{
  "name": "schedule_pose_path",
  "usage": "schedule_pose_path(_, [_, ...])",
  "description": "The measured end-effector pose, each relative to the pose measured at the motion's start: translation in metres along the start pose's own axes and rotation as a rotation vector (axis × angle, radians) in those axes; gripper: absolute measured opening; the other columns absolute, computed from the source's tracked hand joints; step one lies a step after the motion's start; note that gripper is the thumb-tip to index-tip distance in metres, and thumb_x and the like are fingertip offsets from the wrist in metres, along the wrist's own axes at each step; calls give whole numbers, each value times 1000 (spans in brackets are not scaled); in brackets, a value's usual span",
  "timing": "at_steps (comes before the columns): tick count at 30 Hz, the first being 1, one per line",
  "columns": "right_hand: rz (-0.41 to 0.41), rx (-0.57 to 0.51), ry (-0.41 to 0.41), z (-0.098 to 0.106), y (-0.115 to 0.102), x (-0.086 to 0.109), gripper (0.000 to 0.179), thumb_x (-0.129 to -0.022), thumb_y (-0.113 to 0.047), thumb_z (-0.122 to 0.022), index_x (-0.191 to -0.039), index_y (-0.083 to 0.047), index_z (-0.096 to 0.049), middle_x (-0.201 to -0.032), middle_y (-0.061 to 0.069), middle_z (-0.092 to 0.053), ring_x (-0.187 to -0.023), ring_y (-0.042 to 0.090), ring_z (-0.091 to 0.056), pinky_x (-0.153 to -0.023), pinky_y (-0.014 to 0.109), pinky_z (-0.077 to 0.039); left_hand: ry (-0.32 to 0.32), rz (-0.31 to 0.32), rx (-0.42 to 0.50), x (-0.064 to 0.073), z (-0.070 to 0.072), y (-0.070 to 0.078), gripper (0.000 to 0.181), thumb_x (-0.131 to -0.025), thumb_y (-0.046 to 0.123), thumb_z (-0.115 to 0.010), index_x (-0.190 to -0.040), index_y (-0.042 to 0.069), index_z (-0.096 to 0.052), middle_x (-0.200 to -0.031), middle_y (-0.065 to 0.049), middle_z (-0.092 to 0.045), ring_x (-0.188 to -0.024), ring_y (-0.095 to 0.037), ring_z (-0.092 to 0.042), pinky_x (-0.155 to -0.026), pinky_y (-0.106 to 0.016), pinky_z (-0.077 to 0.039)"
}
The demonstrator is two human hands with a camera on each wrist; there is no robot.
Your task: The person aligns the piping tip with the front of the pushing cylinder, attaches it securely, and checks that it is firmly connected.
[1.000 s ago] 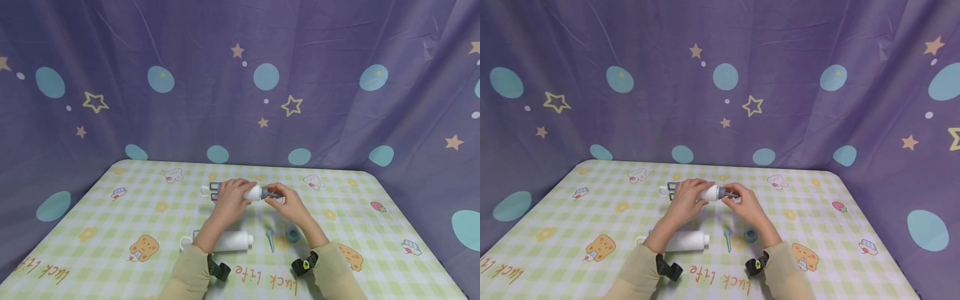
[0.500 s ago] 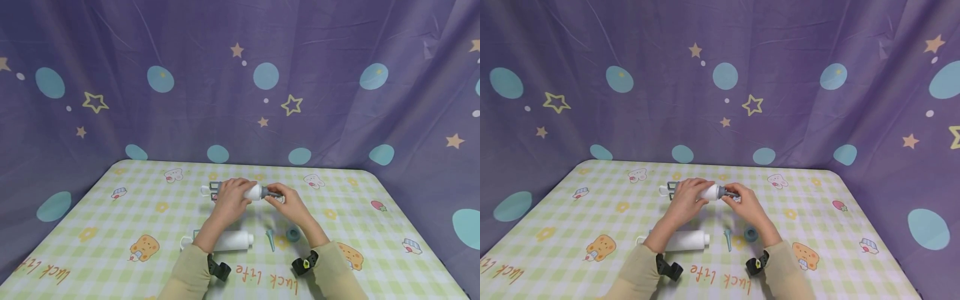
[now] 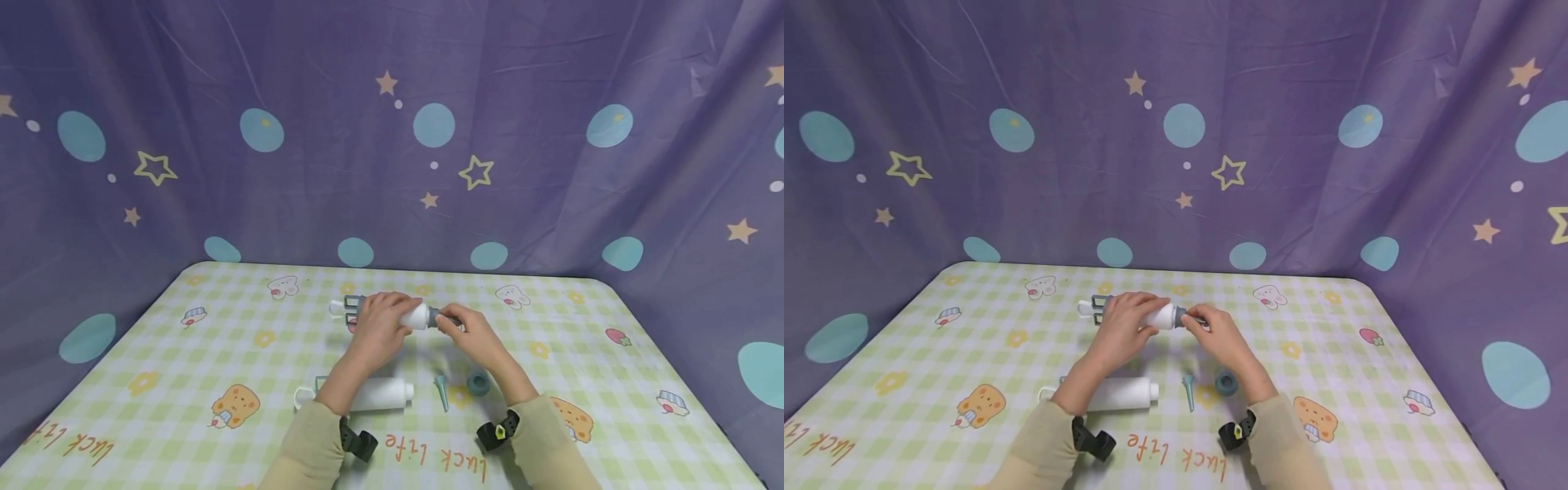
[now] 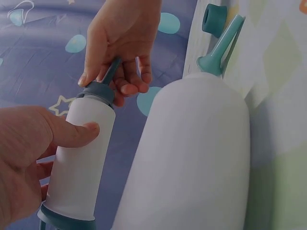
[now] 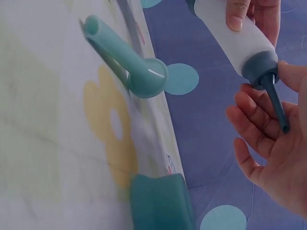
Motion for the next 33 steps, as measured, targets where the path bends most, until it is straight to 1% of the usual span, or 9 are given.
schedule_pose_path(4, [-11,16,5,0,0,0,30,-95,-39,-43,-93,-17,-64,-82,1,-62,-79,26,-59,-62,30,-47,-6,-8,2,0,0,1,50,-79,15,-69,-126,22,-55,-120,1,-57,-112,-21,-49,-99,-42,-33])
schedule_pose_path(8, [-5,45,22,2,0,0,32,-96,-39,-41,-86,-18,-64,-78,0,-61,-76,25,-59,-62,29,-46,2,-14,4,1,0,2,51,-79,15,-70,-127,23,-54,-120,2,-57,-112,-21,-49,-99,-42,-33])
schedule_pose_path(10, [2,53,31,2,-1,0,32,-96,-39,-41,-88,-17,-64,-81,1,-62,-76,23,-59,-63,30,-47,7,-15,9,1,0,2,51,-78,15,-70,-127,22,-55,-120,2,-57,-112,-21,-49,-99,-42,-33])
schedule_pose_path(13, [10,58,50,3,-3,0,32,-94,-41,-44,-101,-16,-63,-93,2,-63,-81,21,-60,-70,33,-48,19,-11,14,1,1,0,51,-78,15,-71,-126,22,-55,-119,1,-57,-111,-22,-50,-99,-42,-33])
schedule_pose_path(18, [63,0,83,5,-7,0,41,-85,-38,-61,-119,-16,-55,-111,0,-60,-102,17,-56,-87,39,-44,28,-3,22,1,3,-1,50,-78,14,-71,-125,22,-56,-118,1,-58,-110,-22,-51,-98,-43,-33])
schedule_pose_path(21, [121,-22,90,7,-13,1,43,-80,-27,-70,-119,-16,-55,-115,-1,-59,-106,17,-55,-88,39,-44,23,3,26,1,3,-1,50,-78,15,-70,-125,22,-56,-118,1,-58,-110,-21,-51,-98,-43,-33])
schedule_pose_path(25, [178,-43,92,13,-35,6,40,-79,-10,-70,-116,-6,-56,-114,9,-60,-106,25,-55,-88,44,-44,21,4,24,1,3,-1,50,-78,15,-70,-125,22,-56,-119,1,-58,-110,-21,-51,-98,-43,-33])
schedule_pose_path(28, [179,-63,95,18,-49,10,38,-78,-3,-69,-114,1,-56,-112,16,-61,-104,32,-56,-87,49,-43,23,1,23,1,2,-1,50,-78,14,-70,-125,22,-56,-119,2,-58,-110,-21,-51,-98,-43,-33])
schedule_pose_path(33, [138,-62,90,19,-50,10,35,-81,-7,-66,-113,1,-56,-110,15,-63,-102,30,-58,-88,47,-43,25,-3,20,0,3,0,49,-78,15,-71,-124,22,-57,-118,1,-59,-109,-21,-51,-97,-43,-34])
Point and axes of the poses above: each hand's wrist, its own x-axis away from the middle knuckle, its own z-axis out of the back of the hand, y = z × x, the point moved 8 cm from there along -x, towards the middle knuckle
